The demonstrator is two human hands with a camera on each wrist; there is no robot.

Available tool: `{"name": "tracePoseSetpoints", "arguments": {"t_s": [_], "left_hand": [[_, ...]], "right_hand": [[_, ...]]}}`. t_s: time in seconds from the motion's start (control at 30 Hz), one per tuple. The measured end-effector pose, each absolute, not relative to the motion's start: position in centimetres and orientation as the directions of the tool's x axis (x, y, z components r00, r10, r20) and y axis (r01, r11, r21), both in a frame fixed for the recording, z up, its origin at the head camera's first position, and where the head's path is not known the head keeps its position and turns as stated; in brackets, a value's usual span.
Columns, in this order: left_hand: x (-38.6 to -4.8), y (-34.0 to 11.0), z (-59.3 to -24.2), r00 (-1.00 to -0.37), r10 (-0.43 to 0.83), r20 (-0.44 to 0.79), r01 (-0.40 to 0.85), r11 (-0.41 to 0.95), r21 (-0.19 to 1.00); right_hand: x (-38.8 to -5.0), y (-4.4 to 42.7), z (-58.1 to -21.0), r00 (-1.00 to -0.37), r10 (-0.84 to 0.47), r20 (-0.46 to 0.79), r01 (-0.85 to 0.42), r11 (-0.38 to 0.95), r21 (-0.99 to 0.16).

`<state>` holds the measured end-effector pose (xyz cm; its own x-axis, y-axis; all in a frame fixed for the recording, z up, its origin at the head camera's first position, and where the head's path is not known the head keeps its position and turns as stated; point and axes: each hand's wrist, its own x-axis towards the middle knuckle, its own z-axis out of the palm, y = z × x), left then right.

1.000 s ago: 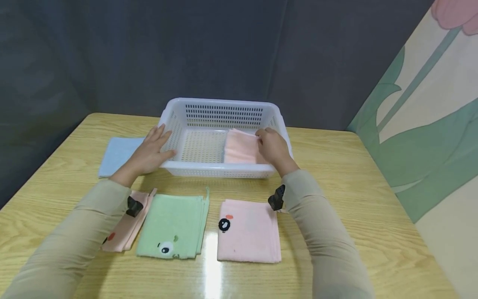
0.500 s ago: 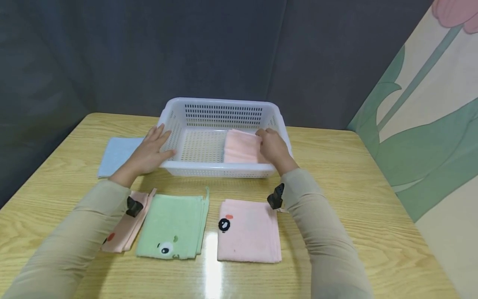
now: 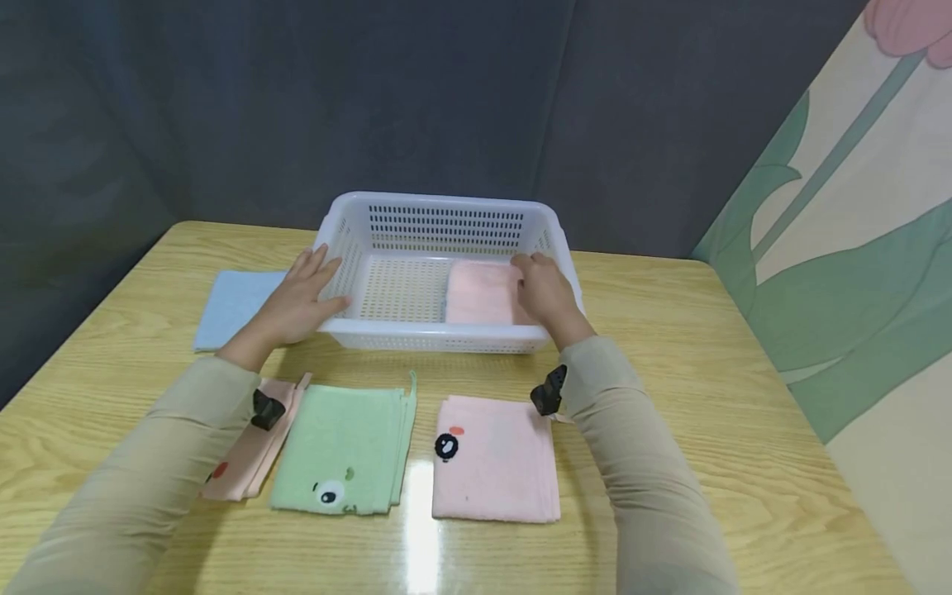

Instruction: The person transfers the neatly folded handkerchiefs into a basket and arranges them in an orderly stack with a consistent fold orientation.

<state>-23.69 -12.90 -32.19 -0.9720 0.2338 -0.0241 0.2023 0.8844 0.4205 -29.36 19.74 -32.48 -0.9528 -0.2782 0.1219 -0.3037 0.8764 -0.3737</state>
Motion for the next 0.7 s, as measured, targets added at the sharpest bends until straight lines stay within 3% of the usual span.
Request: {"name": "tracePoseSetpoints", "arguments": {"t_s": [0.7], "left_hand": [[-23.60, -12.87, -32.27, -0.973, 0.230, -0.006, 0.205, 0.877, 0.434]], "right_hand": [[-28.87, 19.77, -32.30, -0.940, -0.225, 0.257, -0.315, 0.861, -0.399]]}}
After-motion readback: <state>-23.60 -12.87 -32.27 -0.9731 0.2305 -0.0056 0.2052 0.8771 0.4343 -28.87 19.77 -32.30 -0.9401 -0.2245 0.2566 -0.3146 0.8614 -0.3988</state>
